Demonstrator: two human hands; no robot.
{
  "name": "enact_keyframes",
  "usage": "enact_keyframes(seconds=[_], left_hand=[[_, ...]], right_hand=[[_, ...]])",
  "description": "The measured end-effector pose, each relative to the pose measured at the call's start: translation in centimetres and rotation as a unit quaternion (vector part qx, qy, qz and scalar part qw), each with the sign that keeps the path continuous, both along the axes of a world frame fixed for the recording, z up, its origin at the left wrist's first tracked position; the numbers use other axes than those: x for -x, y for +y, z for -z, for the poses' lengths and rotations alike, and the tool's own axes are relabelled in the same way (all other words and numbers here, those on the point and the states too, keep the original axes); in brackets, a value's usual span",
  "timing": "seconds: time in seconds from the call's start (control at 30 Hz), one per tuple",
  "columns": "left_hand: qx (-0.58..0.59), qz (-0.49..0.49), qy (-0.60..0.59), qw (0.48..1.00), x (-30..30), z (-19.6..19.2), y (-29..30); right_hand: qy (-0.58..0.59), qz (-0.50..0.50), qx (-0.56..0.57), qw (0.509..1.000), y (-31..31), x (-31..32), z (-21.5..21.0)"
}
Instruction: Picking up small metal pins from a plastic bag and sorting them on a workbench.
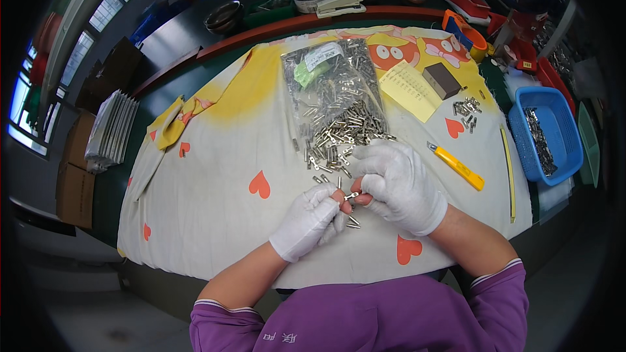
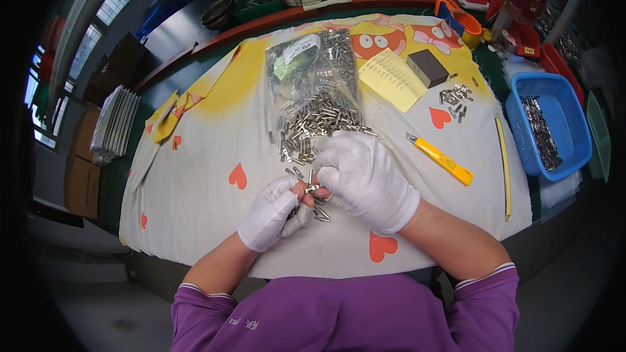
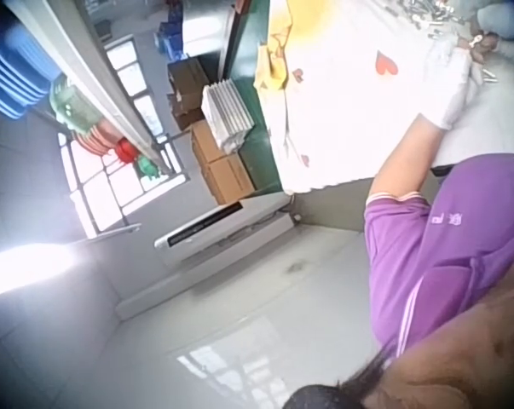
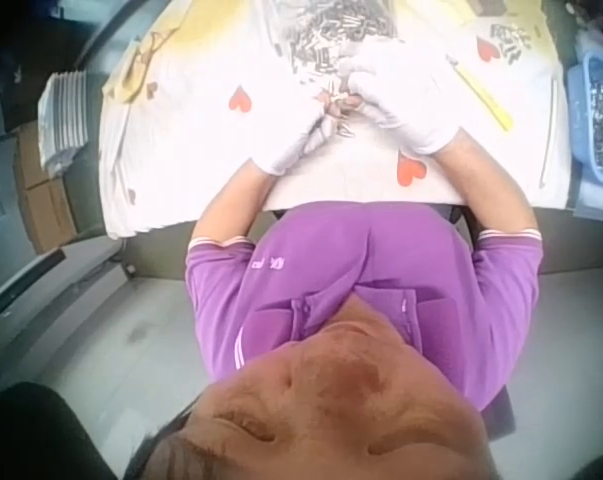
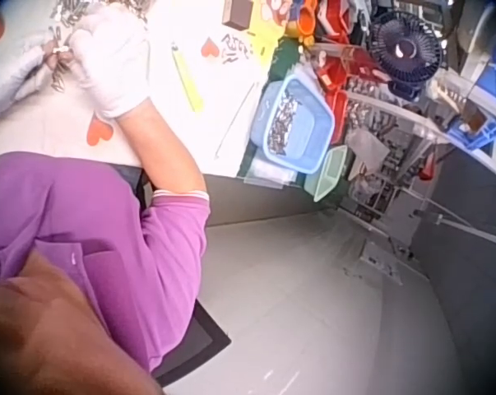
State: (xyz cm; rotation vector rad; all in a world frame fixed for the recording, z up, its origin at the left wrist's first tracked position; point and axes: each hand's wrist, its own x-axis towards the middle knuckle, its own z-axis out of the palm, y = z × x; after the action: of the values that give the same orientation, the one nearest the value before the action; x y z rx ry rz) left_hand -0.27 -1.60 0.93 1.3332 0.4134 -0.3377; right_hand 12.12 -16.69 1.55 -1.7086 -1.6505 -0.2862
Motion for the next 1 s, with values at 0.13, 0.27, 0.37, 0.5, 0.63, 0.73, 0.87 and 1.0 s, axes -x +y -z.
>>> enact_keyframes(seconds=[0.13,0.27,0.37,0.5,0.63,0.73,0.87,1.0], left_hand=[[0.031,0.004,-0.008,0.999,0.0,0.3,0.1],[0.06,0.002,-0.016,0.998,-0.1,0.7,0.0],[0.073,-0.009,-0.029,0.997,0.0,0.5,-0.2],[0.079,0.011,-0.035,0.996,0.0,0.6,0.1],[0.073,0.011,-0.032,0.997,0.0,0.9,0.1],[0.068,0.021,-0.044,0.997,0.0,1.0,0.1],[0.088,0.032,-0.054,0.994,0.0,1.1,0.2],[0.096,0.035,-0.061,0.993,-0.1,1.3,0.2]], right_hand=[[-0.01,0.009,-0.009,1.0,-0.1,0.1,-0.3],[-0.013,0.0,0.003,1.0,-0.1,0.4,-0.4],[-0.017,0.005,-0.031,0.999,-0.1,0.4,-0.3],[-0.031,0.0,-0.045,0.999,0.0,0.3,-0.4],[-0.024,-0.006,-0.023,0.999,-0.2,0.4,-0.5],[-0.019,-0.004,-0.008,1.0,-0.3,0.5,-0.6],[-0.014,0.005,-0.045,0.999,0.0,0.6,-0.4],[-0.005,0.014,-0.042,0.999,-0.2,0.7,-0.5]])
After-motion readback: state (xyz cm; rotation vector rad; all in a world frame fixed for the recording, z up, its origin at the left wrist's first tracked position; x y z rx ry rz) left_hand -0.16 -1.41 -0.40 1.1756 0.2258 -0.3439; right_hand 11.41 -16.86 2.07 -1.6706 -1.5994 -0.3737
